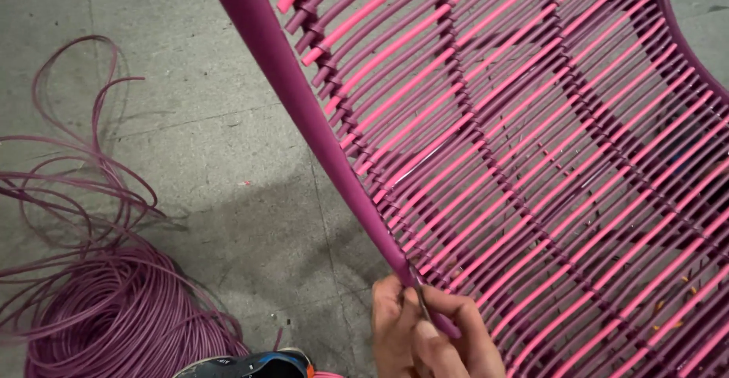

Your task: Repairing a purple woven chair using a knife and a hammer.

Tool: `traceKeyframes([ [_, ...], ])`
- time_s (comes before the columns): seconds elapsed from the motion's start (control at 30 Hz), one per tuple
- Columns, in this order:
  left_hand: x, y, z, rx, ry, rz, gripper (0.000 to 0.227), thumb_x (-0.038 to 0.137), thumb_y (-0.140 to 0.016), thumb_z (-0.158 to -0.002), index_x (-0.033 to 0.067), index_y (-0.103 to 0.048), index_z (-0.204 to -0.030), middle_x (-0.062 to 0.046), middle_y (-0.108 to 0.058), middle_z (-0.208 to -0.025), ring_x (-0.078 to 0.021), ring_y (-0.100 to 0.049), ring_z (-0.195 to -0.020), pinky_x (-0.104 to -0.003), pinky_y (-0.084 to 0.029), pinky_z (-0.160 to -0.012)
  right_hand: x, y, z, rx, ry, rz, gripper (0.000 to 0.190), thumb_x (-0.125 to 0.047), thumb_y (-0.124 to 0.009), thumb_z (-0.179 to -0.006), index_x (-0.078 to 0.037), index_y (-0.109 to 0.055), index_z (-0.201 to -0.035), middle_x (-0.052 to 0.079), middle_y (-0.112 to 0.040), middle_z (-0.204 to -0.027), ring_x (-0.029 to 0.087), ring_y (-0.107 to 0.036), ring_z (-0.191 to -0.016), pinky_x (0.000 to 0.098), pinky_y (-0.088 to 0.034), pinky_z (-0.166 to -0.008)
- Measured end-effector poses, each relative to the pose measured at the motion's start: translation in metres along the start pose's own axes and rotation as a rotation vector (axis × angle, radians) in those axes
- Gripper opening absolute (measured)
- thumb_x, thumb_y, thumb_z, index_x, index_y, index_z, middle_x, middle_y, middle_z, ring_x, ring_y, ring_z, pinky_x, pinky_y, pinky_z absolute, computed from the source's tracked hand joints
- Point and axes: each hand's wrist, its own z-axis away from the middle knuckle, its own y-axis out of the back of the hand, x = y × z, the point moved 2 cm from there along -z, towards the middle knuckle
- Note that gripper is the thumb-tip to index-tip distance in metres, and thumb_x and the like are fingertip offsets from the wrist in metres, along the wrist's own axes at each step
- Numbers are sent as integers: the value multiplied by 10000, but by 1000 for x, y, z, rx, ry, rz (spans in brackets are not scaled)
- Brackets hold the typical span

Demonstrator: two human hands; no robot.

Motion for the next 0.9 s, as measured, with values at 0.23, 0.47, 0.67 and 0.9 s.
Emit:
traceKeyframes([
  [0.23,55,-47,11,238,-374,-765,217,230,-621,-1009,19,-629,-1056,-45,-632,-913,-114,-626,-697,-253,-496,-616,-16,-25,8,293,9,203,361,-227,-671,-909,-127,-609,-1250,52,-643,-799,123,-597,-562,313,-518,-527],
  [0.47,96,-105,33,590,-1062,-1365,296,61,-775,-890,-53,-502,-903,8,-576,-768,-90,-566,-512,-273,-309,-400,-48,-59,19,66,-163,-348,318,-96,-538,-890,-50,-501,-1203,94,-482,-590,126,-334,-335,347,-322,-340],
  [0.67,81,-92,24,553,-631,-1258,133,111,-674,-788,112,-555,-729,10,-584,-691,-105,-582,-493,-288,-355,-421,-64,-69,25,65,-78,-402,327,-36,-475,-860,-3,-508,-1183,119,-579,-624,106,-272,-300,307,-204,-275],
  [0.9,65,-74,24,438,-435,-1088,176,164,-458,-956,103,-550,-819,-15,-520,-785,-108,-578,-614,-246,-431,-507,-58,-60,21,93,-139,-413,276,-98,-559,-893,-57,-519,-1163,21,-349,-528,97,-234,-299,309,-161,-274],
])
